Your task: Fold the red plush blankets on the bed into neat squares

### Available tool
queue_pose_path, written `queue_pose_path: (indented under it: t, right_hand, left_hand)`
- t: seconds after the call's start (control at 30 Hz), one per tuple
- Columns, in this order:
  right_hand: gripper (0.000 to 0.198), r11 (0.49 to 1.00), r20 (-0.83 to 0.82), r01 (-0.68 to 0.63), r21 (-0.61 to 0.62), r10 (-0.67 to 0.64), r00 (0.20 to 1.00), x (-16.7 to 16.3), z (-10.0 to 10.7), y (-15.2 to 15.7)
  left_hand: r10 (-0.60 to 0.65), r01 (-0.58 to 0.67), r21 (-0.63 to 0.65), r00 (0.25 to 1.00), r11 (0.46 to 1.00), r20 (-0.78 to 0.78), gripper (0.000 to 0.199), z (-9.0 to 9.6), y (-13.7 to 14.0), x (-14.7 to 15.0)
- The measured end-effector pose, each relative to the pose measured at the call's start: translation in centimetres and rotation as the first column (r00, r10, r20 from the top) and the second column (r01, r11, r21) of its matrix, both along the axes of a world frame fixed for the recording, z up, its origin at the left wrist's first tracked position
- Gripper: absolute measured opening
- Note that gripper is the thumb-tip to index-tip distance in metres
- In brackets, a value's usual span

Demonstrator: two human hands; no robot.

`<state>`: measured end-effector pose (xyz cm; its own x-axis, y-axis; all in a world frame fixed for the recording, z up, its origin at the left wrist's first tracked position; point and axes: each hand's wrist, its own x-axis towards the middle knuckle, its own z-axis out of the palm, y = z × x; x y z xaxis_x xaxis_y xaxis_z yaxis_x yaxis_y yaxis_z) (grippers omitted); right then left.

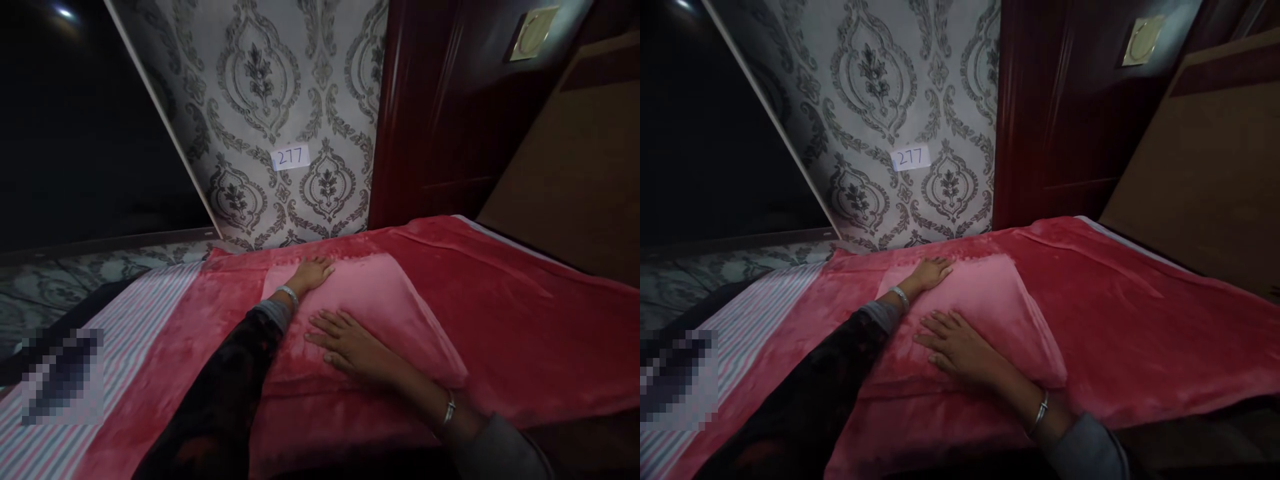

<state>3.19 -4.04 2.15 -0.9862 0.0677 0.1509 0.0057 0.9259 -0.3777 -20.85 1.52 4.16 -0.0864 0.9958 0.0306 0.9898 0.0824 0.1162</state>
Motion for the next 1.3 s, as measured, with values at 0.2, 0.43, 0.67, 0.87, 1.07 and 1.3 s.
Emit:
queue_pose_path:
  t: [0.2, 0.43, 0.67, 0.87, 1.07, 1.3]
  right_hand:
    - [0.047, 1.000, -0.009, -0.001, -0.026, 0.000, 1.000, -0.1, 0.3, 0.1]
    - [0.047, 0.992, -0.076, -0.127, -0.005, 0.126, 0.989, -3.9, 1.6, -2.4]
    - [0.057, 0.989, -0.057, -0.138, 0.056, 0.141, 0.988, -4.6, -0.7, -3.9]
    - [0.056, 0.989, -0.077, -0.141, 0.045, 0.144, 0.987, -4.5, -0.5, -3.9]
    - [0.051, 0.992, -0.159, -0.100, 0.082, 0.112, 0.981, -3.5, -0.7, -4.9]
    - [0.057, 0.999, -0.211, -0.038, -0.014, 0.034, 0.977, 1.8, -0.3, -5.4]
  left_hand:
    - [-0.011, 0.012, -0.011, 0.999, 1.000, 0.046, 0.056, 2.0, -4.2, -1.5]
    - [-0.016, 0.020, -0.034, 0.993, 0.999, 0.119, 0.059, 1.5, -10.7, -3.2]
    - [0.033, -0.033, 0.014, 0.999, 0.999, 0.016, 0.057, -1.3, -11.5, -3.3]
    - [0.114, -0.114, 0.000, 0.992, 0.993, 0.047, 0.057, -1.5, -9.7, -6.2]
    - [0.172, -0.172, 0.011, 0.985, 0.985, 0.006, 0.057, -1.6, -8.5, -7.2]
    - [0.182, -0.193, -0.055, 0.971, 0.980, -0.155, 0.053, 2.1, -7.8, -5.4]
